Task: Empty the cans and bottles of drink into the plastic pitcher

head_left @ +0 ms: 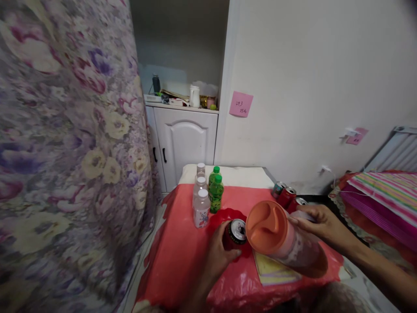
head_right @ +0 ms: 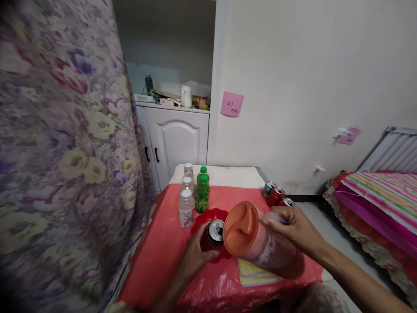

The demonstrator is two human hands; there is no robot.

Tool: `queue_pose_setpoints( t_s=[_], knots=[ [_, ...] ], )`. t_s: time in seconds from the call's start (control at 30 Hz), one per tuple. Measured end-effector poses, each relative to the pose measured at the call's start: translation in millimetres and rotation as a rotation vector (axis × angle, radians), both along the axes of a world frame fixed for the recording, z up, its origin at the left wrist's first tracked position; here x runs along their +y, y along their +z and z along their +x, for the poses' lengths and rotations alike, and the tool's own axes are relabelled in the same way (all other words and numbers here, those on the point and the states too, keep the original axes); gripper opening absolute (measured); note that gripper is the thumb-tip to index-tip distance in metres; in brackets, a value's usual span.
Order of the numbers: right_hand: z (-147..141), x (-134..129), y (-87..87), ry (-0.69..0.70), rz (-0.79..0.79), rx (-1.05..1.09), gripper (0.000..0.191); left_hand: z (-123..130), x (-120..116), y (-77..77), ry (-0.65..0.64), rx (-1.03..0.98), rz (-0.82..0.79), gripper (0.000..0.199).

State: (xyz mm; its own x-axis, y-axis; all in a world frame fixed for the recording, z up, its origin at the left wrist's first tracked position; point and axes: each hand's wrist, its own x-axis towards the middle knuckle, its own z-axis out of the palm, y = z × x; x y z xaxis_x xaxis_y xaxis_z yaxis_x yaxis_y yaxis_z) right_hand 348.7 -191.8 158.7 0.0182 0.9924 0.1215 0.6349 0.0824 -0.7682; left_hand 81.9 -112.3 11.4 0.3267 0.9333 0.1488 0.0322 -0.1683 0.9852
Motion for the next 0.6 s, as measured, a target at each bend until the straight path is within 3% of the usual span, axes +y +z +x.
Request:
queue_pose_setpoints(
  t_s=[0.43, 0.6],
  knots=[
    [6.9, 3.5, 1.7, 0.008, 0.006, -0.054, 0.048, 3.6, -2.4, 8.0, 0.01, 0.034, -0.031, 0.076],
    [7.8, 2.9, 1.6, -0.015, 0.024, -0.07, 0.048, 4.0, -1.0, 0.4, -0.018, -0.01, -0.016, 0.076]
  ],
)
